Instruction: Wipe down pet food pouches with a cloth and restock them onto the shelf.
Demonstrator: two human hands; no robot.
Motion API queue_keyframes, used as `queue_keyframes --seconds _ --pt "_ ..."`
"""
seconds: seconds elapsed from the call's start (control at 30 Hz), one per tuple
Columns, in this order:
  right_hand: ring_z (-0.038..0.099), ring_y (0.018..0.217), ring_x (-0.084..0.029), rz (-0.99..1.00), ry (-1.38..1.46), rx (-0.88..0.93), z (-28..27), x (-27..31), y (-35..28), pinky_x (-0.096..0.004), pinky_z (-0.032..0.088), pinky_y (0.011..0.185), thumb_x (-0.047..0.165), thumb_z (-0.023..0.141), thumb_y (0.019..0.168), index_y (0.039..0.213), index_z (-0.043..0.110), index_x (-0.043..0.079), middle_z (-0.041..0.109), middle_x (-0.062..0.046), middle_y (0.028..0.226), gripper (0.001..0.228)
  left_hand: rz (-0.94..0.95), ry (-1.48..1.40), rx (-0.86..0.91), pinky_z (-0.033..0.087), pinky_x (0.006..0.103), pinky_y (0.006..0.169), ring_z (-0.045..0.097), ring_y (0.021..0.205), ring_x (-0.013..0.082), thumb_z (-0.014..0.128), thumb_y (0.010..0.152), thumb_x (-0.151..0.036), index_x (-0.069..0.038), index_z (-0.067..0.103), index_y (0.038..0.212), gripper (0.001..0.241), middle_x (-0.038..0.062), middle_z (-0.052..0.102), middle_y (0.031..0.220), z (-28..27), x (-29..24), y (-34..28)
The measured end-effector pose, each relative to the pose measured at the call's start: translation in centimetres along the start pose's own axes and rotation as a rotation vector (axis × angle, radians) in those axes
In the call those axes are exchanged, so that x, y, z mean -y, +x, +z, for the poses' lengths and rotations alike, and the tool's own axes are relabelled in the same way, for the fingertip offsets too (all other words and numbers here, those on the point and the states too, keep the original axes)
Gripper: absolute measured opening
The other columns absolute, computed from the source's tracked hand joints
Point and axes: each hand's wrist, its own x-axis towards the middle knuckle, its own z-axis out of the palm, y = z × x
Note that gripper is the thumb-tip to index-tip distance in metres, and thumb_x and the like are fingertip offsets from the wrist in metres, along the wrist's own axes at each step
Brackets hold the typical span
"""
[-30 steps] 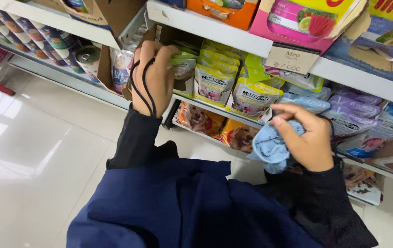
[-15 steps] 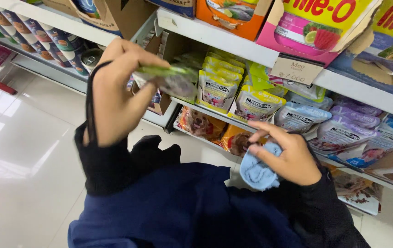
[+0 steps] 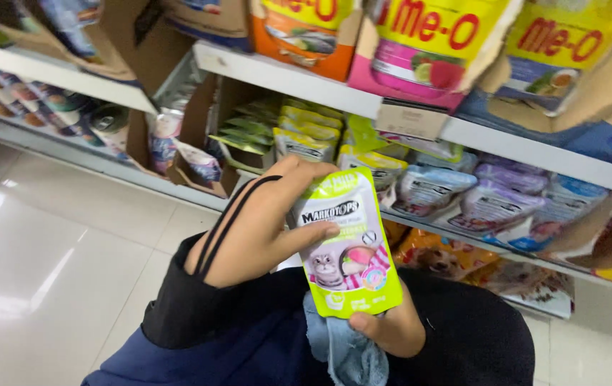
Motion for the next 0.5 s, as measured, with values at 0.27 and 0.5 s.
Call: queue_keyframes --seconds 0.27,0.5 --pt "0.063 0.123 -0.035 -0.012 0.048 -0.356 -13.9 -4.1 -6.8 -0.049 0.048 0.106 0.031 0.069 0.086 0.153 0.038 -0.007 0.061 -0.024 0.139 0.083 -0.008 -0.066 -0.010 0.052 0.0399 0.093 0.064 0.108 0.0361 0.079 0.088 -0.027 -0.001 0.054 0.143 0.066 0.019 0.062 0.117 6.4 1.5 2.8" --pt "0.063 0.129 -0.026 -0.439 -0.148 -0.737 -12.4 8.0 -5.8 -0.041 0.050 0.112 0.033 0.059 0.104 0.158 0.043 -0.006 0.057 -0.019 0.148 0.068 0.175 0.160 -0.187 0.045 0.0467 0.108 0.056 0.124 0.0358 0.079 0.091 -0.032 -0.009 0.063 0.135 0.052 0.016 0.062 0.132 9.5 2.9 4.0"
